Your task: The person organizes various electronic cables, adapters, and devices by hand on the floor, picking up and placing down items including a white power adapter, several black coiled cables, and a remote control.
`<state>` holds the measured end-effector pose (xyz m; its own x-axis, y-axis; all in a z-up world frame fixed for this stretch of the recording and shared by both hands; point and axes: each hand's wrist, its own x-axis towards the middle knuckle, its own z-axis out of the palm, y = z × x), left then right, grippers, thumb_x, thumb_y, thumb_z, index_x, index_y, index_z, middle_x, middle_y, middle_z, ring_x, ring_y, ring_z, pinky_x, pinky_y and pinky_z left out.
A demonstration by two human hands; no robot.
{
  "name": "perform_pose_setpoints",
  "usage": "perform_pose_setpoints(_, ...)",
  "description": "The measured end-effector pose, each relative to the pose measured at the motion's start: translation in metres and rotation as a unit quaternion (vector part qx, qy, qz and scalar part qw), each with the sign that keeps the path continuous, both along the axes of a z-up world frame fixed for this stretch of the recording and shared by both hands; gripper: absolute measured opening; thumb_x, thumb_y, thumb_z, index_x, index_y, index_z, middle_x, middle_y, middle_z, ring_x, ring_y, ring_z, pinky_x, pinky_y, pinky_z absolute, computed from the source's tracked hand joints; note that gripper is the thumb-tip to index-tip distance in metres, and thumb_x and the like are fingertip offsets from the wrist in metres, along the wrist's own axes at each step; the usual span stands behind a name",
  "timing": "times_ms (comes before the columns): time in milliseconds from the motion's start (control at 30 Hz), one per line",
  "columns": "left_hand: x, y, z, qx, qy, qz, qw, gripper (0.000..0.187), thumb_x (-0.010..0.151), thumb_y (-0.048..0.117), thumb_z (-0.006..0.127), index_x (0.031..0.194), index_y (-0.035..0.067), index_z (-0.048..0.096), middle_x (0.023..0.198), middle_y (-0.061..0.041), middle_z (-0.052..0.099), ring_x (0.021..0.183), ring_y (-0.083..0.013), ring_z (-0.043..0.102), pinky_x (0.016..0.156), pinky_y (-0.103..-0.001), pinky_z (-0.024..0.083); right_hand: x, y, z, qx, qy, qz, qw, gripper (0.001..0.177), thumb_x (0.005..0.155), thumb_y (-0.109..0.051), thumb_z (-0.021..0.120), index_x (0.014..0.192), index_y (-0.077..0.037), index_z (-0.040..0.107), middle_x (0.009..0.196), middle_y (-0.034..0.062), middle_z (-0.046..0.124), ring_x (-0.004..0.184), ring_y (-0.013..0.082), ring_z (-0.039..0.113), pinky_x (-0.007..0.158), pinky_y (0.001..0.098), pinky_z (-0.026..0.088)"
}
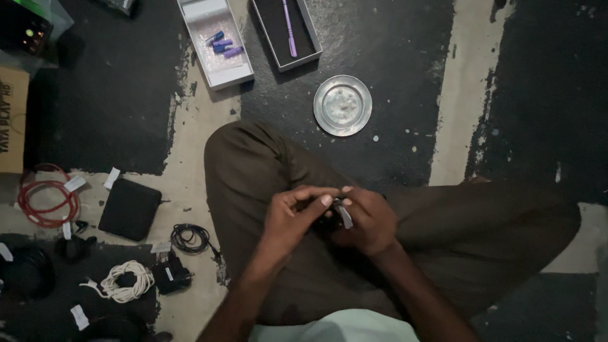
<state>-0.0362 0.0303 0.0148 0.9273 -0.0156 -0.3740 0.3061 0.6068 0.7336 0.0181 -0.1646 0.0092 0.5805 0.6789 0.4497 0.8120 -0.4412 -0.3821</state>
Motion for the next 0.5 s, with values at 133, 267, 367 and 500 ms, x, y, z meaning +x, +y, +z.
perform_pose_setpoints(133,-0.001,0.002,0.005,-0.001,0.026,-0.004,1.0,0.027,0.097,0.015,0.071,0.116,-0.002,0.077,0.095,-0.005,0.076,0.084,-0.0077,0.067,0.078,-0.023,0.054,-0.006,0.005,0.01,0.025,-0.028,-0.056,0.998,0.057,0.066,-0.016,0.088,0.114,-0.009,0.058,0.104,0.0114,0.066,0.091,0.0294,0.068,0.074,0.0394,0.056)
perform_pose_setpoints(267,-0.001,0.005,0.006,0.009,0.017,-0.011,1.0,0.027,0.097,0.017,0.071,0.115,-0.001,0.077,0.095,-0.004,0.077,0.084,-0.0071,0.067,0.078,-0.023,0.054,-0.003,0.004,0.013,0.013,-0.019,-0.052,0.998,0.038,0.082,-0.004,0.085,0.111,-0.003,0.06,0.107,0.0073,0.068,0.1,0.028,0.069,0.078,0.0332,0.057)
perform_pose_setpoints(367,-0.002,0.004,0.004,0.031,0.002,-0.018,0.999,0.026,0.098,0.018,0.069,0.116,0.0,0.077,0.095,-0.003,0.077,0.083,-0.0059,0.066,0.077,-0.022,0.053,-0.007,0.005,0.028,0.008,0.105,-0.119,0.987,0.024,0.076,-0.002,0.084,0.094,-0.005,0.068,0.096,0.0111,0.067,0.087,0.0243,0.07,0.069,0.0327,0.055)
perform_pose_setpoints(500,-0.005,0.001,0.002,0.041,-0.018,-0.009,0.999,0.025,0.1,0.018,0.068,0.115,0.0,0.079,0.091,-0.001,0.073,0.081,-0.0054,0.062,0.076,-0.022,0.05,-0.003,0.007,0.048,0.051,0.203,-0.083,0.974,0.025,0.078,0.007,0.076,0.099,-0.003,0.067,0.1,0.0112,0.068,0.093,0.0217,0.072,0.075,0.0307,0.058)
